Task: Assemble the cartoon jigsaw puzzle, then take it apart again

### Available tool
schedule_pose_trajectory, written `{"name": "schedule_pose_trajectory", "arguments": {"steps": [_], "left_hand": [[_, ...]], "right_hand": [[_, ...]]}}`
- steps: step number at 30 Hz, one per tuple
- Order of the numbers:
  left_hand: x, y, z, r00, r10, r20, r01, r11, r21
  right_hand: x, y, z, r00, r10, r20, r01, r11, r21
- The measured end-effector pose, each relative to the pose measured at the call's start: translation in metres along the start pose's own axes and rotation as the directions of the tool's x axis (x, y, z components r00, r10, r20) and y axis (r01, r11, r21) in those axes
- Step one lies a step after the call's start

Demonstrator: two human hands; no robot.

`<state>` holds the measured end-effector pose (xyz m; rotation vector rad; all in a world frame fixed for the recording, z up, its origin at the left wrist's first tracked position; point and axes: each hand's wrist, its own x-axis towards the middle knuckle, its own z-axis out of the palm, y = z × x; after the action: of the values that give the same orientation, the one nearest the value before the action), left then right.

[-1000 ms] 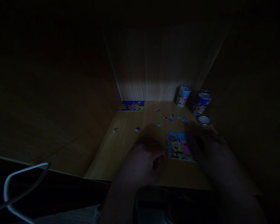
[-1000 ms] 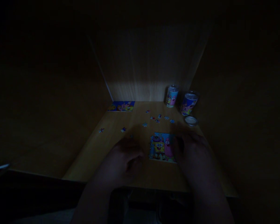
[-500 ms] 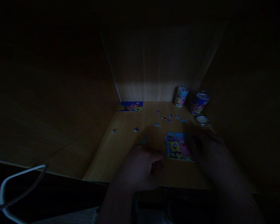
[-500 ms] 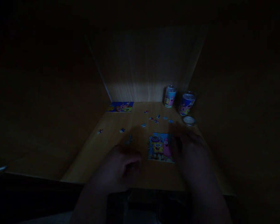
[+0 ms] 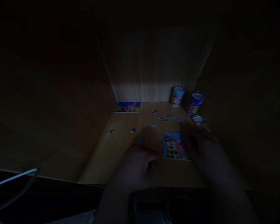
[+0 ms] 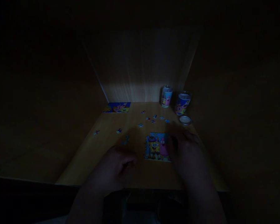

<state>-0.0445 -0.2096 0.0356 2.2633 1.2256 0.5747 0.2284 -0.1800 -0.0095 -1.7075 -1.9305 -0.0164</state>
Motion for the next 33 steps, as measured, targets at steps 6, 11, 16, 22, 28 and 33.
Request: {"name": "schedule_pose_trajectory", "arguments": {"steps": [6, 11, 16, 22, 28, 33], "left_hand": [[0.007, -0.005, -0.002, 0.905, -0.226, -0.361, 0.295, 0.944, 0.148], [0.010, -0.008, -0.003, 0.808, -0.307, -0.503, 0.430, 0.891, 0.148], [0.011, -0.008, -0.004, 0.769, -0.361, -0.527, 0.497, 0.857, 0.137], [0.012, -0.009, -0.004, 0.783, -0.368, -0.502, 0.506, 0.846, 0.169], [0.013, -0.008, -0.004, 0.801, -0.373, -0.469, 0.501, 0.845, 0.184], [0.013, -0.005, -0.005, 0.809, -0.400, -0.430, 0.512, 0.839, 0.184]], "right_hand": [[0.001, 0.000, 0.000, 1.000, -0.008, 0.009, 0.008, 1.000, 0.002], [0.001, 0.000, 0.000, 1.000, -0.004, 0.013, 0.004, 1.000, -0.012], [0.001, -0.003, -0.001, 1.000, 0.018, 0.012, -0.018, 1.000, 0.010], [0.001, -0.005, -0.003, 0.999, 0.025, 0.021, -0.025, 1.000, 0.007], [0.001, -0.006, -0.004, 0.999, 0.039, 0.019, -0.040, 0.999, 0.020], [0.001, -0.006, -0.004, 0.999, 0.034, 0.033, -0.034, 0.999, -0.004]]}}
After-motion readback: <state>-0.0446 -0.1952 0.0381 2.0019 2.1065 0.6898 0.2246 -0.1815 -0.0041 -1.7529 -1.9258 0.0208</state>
